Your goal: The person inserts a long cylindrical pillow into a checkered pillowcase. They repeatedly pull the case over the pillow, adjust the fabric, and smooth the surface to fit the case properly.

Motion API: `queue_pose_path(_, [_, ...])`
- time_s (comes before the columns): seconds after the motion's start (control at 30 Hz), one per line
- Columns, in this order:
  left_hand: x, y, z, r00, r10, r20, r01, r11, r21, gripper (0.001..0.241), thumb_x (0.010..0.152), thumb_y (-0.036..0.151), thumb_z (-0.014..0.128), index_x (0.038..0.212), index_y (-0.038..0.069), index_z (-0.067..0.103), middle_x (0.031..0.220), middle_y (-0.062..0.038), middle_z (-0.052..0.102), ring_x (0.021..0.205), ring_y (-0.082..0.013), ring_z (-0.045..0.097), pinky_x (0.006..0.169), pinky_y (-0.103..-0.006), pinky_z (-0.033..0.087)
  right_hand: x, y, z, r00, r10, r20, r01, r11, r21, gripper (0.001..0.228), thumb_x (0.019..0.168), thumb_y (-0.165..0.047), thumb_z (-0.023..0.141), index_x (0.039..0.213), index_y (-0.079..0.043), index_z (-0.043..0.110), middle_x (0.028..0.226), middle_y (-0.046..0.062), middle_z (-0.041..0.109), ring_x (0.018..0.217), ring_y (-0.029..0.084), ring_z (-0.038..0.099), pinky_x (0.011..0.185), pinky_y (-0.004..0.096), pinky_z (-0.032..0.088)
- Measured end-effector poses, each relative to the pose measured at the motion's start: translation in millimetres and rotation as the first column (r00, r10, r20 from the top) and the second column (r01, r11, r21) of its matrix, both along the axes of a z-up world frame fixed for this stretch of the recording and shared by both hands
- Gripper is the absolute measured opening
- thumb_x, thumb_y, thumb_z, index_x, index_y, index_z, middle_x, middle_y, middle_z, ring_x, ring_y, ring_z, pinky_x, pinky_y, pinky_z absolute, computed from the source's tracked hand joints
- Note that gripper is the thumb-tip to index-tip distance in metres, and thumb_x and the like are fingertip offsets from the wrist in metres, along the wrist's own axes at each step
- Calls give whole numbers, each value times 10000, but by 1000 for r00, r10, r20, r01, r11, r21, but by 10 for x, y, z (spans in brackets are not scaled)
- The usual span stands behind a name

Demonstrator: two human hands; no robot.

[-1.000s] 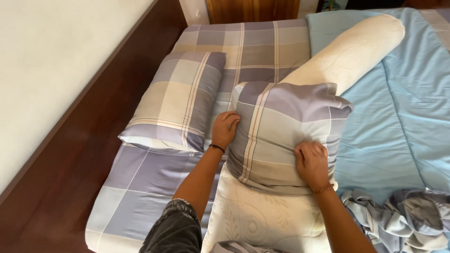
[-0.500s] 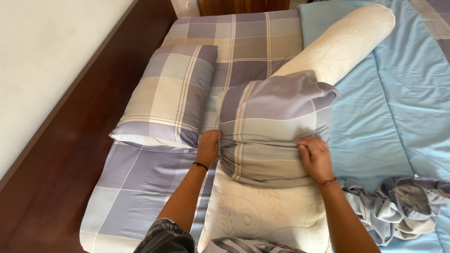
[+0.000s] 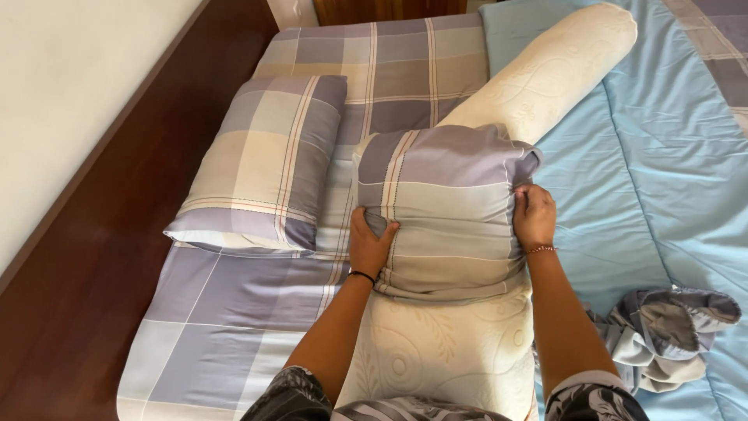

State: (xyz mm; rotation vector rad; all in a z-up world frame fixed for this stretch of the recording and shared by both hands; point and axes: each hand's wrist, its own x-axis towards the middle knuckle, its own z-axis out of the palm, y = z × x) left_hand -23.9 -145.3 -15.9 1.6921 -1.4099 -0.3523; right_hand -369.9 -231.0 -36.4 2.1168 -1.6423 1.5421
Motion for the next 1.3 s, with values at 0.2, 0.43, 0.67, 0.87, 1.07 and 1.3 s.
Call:
queue_pose_path(0.2, [83, 15, -84, 999, -13, -43, 16, 997, 73, 885, 837, 524, 762, 1467, 48, 363, 1428, -217, 526, 1267, -401, 555, 989, -472, 499, 21, 810, -389, 994, -65, 90, 55, 992, 117, 55, 1073, -41, 588, 1035, 0, 591, 1022, 215, 633, 991, 425, 586, 899, 483, 473])
queue_pose_path(0.43, [2, -24, -38, 998, -29, -49, 32, 999, 42, 861, 858, 495, 770, 1470, 39, 372, 1414, -221, 548, 1251, -406, 570, 993, -471, 496, -20, 1306, -149, 902, -26, 432, 8, 999, 45, 245, 979, -14, 633, 1213, 28, 573, 1201, 203, 596, 984, 352, 631, 889, 405, 528])
queue_pose_path(0.67, [77, -53, -146, 997, -1, -78, 3, 1000, 31, 891, 859, 519, 748, 1494, 36, 354, 1464, -233, 515, 1291, -402, 555, 1020, -460, 489, -2, 923, 87, 990, 99, 97, -103, 994, 33, 251, 940, 10, 689, 1188, -26, 687, 1284, 180, 686, 1217, 352, 649, 1026, 405, 516])
queue_pose_path(0.87, [96, 7, -167, 998, -18, -61, 20, 999, 33, 902, 868, 547, 729, 1512, 43, 347, 1478, -233, 510, 1320, -404, 537, 1036, -457, 480, -119, 1111, -469, 999, 34, 26, -38, 986, 163, 70, 1052, -55, 607, 1042, 5, 642, 1052, 203, 680, 1024, 397, 622, 944, 464, 489])
queue_pose_path(1.07, [81, 99, -228, 997, -40, 70, 55, 973, -224, 792, 896, 446, 749, 1480, 35, 408, 1479, -246, 501, 1346, -421, 505, 1116, -490, 400, -39, 1525, -245, 993, 8, 117, -31, 980, 197, 107, 1044, -63, 603, 1124, 1, 631, 1110, 211, 661, 1054, 402, 607, 958, 456, 482])
queue_pose_path(1.3, [46, 228, 170, 949, -75, 307, 210, 876, -433, 197, 892, 224, 727, 1079, 161, 731, 1178, -67, 666, 1196, -287, 592, 1088, -459, 406, 329, 1497, 610, 980, 170, -99, -167, 985, 33, 416, 871, -137, 747, 1263, -23, 667, 1281, 163, 676, 1202, 344, 615, 1058, 434, 441])
